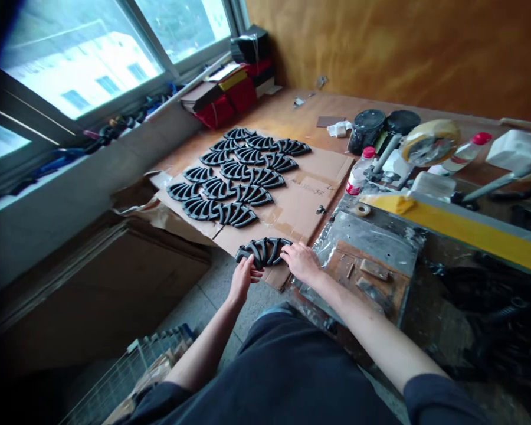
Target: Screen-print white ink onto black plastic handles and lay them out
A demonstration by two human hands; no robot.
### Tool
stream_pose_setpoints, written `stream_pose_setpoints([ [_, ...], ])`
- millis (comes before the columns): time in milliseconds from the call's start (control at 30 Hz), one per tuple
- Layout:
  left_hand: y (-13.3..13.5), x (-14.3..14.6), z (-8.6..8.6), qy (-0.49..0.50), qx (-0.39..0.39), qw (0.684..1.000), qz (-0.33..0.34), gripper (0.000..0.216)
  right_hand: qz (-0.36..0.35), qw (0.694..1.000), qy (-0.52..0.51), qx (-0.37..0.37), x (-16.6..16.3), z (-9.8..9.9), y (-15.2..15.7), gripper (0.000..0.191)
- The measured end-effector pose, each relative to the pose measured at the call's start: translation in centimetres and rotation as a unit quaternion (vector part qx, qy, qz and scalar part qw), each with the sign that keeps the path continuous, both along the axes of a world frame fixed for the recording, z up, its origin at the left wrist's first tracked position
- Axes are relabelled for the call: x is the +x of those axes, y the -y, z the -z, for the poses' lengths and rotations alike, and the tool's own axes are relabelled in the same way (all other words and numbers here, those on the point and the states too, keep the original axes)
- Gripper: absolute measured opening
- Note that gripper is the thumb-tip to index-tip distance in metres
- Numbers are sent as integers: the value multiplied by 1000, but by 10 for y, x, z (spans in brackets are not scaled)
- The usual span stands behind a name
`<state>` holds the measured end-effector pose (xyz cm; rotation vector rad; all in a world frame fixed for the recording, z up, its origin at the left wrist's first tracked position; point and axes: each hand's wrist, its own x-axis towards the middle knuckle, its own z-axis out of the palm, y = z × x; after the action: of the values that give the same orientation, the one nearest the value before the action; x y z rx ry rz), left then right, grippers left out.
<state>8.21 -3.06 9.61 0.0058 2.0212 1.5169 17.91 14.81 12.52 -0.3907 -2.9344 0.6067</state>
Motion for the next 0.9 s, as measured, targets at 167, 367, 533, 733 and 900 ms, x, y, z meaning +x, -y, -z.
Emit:
stream_pose_setpoints([
  [167, 27, -40, 39, -32, -161, 986, 33, 44, 41, 984, 172, -17, -43, 21, 3, 30],
  [367, 20, -59, 45, -36, -202, 974, 98, 42, 105, 972, 207, -27, -59, 31, 4, 31],
  [533, 16, -63, 42, -47, -247, 960, 122, 56, 120, 969, 217, -11, -60, 30, -1, 45],
  [733, 3, -62, 32, -73, -357, 914, 177, 66, 131, 967, 220, -5, -72, 28, 10, 42],
  [900, 0, -70, 23, -99, -418, 883, 192, 71, 159, 962, 222, -4, -80, 27, 5, 35],
])
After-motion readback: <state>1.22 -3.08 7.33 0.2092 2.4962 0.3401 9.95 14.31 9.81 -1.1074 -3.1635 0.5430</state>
